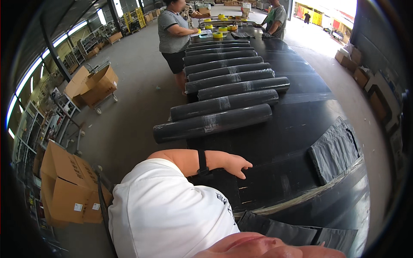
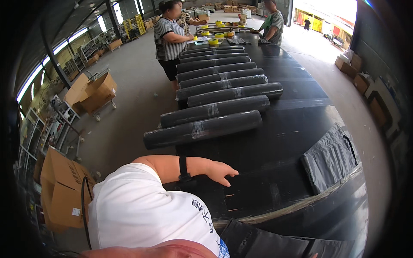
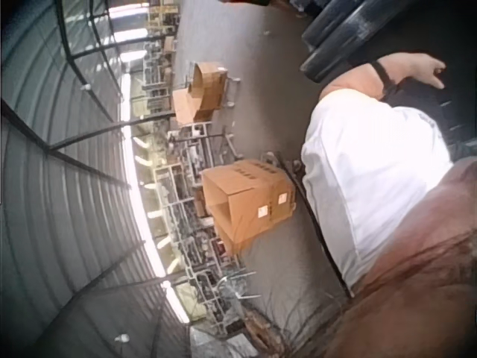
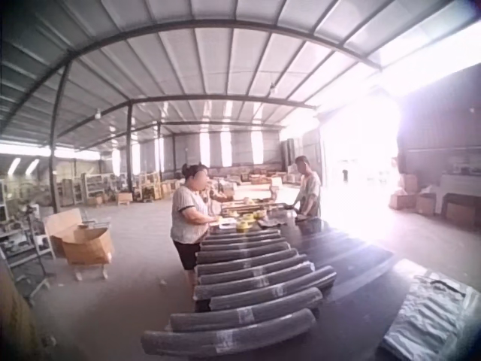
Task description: Wrapping long plastic rolls in plastic film and placing them into a cardboard box.
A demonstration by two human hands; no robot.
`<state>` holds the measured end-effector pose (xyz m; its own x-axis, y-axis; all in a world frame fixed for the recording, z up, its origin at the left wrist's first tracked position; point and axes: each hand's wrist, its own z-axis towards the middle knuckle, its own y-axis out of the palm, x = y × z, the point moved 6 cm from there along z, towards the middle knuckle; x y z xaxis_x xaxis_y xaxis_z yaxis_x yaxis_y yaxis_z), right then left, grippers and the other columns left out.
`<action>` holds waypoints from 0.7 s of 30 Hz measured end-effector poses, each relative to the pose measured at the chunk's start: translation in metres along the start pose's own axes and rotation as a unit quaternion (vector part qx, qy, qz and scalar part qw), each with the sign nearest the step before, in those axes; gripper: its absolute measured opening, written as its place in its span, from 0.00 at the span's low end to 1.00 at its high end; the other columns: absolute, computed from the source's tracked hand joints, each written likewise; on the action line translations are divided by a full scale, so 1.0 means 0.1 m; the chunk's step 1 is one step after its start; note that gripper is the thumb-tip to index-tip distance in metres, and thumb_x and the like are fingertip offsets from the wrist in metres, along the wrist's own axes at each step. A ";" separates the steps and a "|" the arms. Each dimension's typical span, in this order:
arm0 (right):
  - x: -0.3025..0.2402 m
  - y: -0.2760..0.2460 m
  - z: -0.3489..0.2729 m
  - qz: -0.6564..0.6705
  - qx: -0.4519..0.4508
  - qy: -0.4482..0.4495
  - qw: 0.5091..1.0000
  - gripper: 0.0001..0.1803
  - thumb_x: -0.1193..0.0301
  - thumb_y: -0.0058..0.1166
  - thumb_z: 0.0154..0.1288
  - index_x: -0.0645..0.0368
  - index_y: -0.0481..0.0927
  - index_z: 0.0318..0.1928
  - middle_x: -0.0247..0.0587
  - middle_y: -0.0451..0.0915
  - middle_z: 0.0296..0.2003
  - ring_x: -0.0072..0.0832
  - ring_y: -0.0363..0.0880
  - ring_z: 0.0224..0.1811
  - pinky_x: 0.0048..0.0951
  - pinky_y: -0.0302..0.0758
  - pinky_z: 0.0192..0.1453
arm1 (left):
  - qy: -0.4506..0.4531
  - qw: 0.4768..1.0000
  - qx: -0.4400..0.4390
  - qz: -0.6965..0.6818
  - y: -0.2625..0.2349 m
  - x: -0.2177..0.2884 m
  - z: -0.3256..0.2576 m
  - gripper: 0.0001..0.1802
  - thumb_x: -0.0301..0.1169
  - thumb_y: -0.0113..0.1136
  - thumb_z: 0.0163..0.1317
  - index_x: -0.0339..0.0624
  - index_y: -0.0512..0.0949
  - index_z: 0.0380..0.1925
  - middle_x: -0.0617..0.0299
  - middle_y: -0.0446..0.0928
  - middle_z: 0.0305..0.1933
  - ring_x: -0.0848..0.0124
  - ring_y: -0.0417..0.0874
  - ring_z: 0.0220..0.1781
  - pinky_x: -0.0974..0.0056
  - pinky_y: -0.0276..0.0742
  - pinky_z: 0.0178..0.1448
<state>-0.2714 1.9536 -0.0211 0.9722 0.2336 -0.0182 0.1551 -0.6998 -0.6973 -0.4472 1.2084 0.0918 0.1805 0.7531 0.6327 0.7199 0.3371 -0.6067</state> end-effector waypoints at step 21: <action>-0.25 0.08 -1.05 -0.116 0.292 -0.104 0.944 0.42 0.34 0.48 0.60 0.63 0.81 0.52 0.57 0.79 0.53 0.52 0.77 0.57 0.52 0.74 0.59 | -0.010 0.967 -0.017 0.254 0.43 0.33 0.17 0.46 0.47 0.69 0.52 0.49 0.61 0.70 0.42 0.44 0.77 0.43 0.45 0.77 0.35 0.57 0.71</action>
<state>-0.2759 1.8716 0.0487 0.8587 0.5053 0.0850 0.1773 -0.1373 -0.9745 -0.4222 1.2569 0.0784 0.5040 0.8278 0.2465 0.5632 -0.0986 -0.8204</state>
